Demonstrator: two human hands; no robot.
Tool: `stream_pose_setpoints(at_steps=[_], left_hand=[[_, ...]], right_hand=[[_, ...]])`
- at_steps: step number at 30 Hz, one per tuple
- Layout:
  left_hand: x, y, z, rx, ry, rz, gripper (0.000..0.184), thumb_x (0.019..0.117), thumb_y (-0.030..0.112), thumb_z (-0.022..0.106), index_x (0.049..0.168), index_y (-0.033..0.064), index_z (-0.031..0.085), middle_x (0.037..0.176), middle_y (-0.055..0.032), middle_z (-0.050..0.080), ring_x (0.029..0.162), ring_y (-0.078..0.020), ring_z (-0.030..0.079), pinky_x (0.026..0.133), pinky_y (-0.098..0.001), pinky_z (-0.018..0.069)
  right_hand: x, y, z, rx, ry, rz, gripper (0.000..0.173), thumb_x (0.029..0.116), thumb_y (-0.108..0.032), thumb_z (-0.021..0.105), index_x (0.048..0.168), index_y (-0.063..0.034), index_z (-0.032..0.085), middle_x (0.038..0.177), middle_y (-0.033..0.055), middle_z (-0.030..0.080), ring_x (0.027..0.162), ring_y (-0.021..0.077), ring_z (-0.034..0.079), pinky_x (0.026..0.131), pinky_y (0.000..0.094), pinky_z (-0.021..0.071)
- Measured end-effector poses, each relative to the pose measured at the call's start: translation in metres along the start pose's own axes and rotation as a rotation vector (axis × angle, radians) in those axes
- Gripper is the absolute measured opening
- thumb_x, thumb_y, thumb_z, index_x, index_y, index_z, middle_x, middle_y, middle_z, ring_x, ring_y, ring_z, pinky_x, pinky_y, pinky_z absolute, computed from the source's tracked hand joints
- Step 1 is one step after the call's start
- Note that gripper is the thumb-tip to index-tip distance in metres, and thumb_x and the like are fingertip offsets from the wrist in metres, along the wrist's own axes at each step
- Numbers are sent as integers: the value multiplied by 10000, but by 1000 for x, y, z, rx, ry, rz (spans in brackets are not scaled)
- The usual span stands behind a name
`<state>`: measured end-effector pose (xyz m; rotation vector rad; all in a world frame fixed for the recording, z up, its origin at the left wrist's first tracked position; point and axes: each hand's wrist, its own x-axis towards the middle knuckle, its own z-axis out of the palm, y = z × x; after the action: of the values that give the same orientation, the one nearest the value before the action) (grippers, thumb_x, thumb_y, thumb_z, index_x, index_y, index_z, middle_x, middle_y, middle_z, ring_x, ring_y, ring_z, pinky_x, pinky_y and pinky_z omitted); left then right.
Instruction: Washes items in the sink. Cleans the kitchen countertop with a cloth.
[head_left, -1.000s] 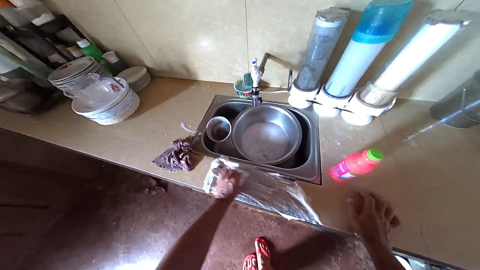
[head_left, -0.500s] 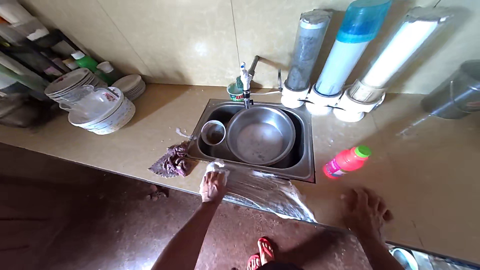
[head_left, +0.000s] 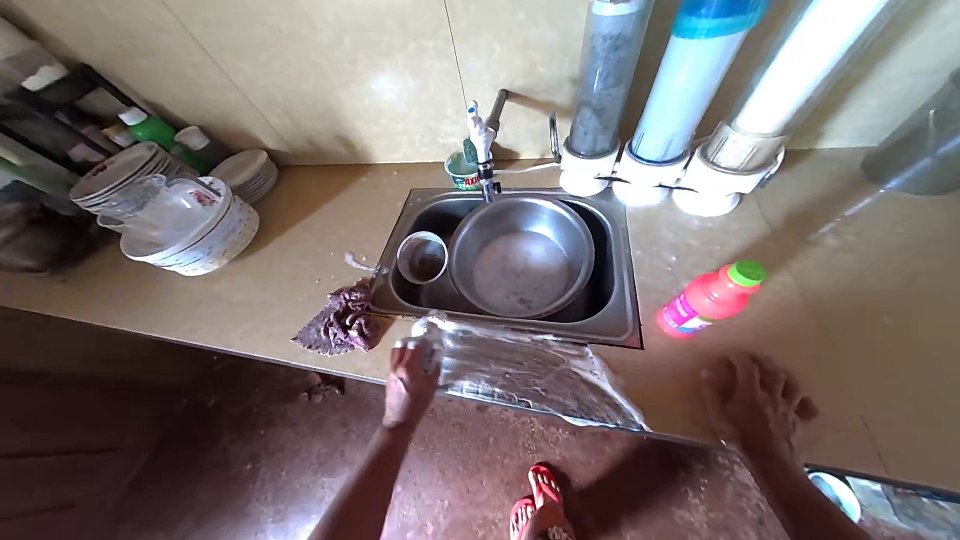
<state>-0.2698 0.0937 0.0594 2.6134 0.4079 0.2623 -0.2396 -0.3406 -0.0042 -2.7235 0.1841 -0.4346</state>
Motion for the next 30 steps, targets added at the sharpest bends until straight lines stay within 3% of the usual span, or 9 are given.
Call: stream_pose_setpoints(at_steps=[4,8,13,17,19,22,25,28,30], left_hand=[[38,-9,14,176,-93,-88,487,998,176,608,1408,-73,531,1440,-371,480,1386,-534,418,1145,-639,318],[62,8,34,344,-154,-82,512,989,240,638,1442,25,534,1495,-279,467,1406,-484,405,1118,-645,337],[14,1,18,375,-155,91,377,982,158,632,1277,-77,643,1324,-353,581,1297,-548,495,1049,-670,383],[29,18,36,424,-165,-100,430,1018,218,591,1388,-1,585,1448,-294,517,1380,-488,440,1108,-637,339],[15,41,49,385,-203,-98,467,1035,212,540,1445,-12,536,1491,-308,481,1422,-498,400,1144,-629,307],[-15,76,69,263,-236,82,384,1011,203,574,1312,-23,652,1321,-293,619,1289,-467,547,1085,-572,414],[-6,58,59,195,-268,234,347,981,178,619,1268,-1,695,1260,-258,670,1249,-437,594,1081,-551,444],[7,12,30,274,-235,139,331,985,159,626,1261,-13,688,1305,-280,635,1287,-466,549,1087,-597,407],[4,19,33,274,-211,54,371,1000,186,611,1295,-35,656,1349,-302,596,1318,-477,519,1116,-589,385]], right_hand=[[-1,1,-3,-7,-31,9,601,985,-436,470,1372,12,575,1447,344,491,1362,615,395,1006,804,278],[-2,6,-5,17,-79,24,632,990,-482,442,1388,-7,567,1482,319,471,1394,588,374,1048,792,256],[1,3,-4,52,-73,39,598,983,-427,498,1385,11,562,1474,333,472,1389,608,361,1033,804,243],[0,-1,-5,27,-59,51,569,986,-396,482,1385,2,559,1471,320,477,1386,595,371,1031,790,264],[3,-2,-4,14,-53,56,565,996,-396,486,1386,6,557,1471,317,481,1391,591,371,1037,787,266],[1,0,-5,21,-75,45,574,1009,-394,483,1394,27,542,1477,334,467,1394,598,362,1036,800,254],[2,4,-9,36,-77,20,596,1007,-435,455,1403,0,550,1486,313,470,1399,588,362,1041,796,250],[1,0,-5,20,-70,33,584,998,-421,460,1394,-4,556,1475,318,476,1388,593,371,1031,796,260],[3,-5,-7,2,-92,71,545,1013,-366,486,1396,18,542,1484,331,456,1398,593,356,1050,785,251]])
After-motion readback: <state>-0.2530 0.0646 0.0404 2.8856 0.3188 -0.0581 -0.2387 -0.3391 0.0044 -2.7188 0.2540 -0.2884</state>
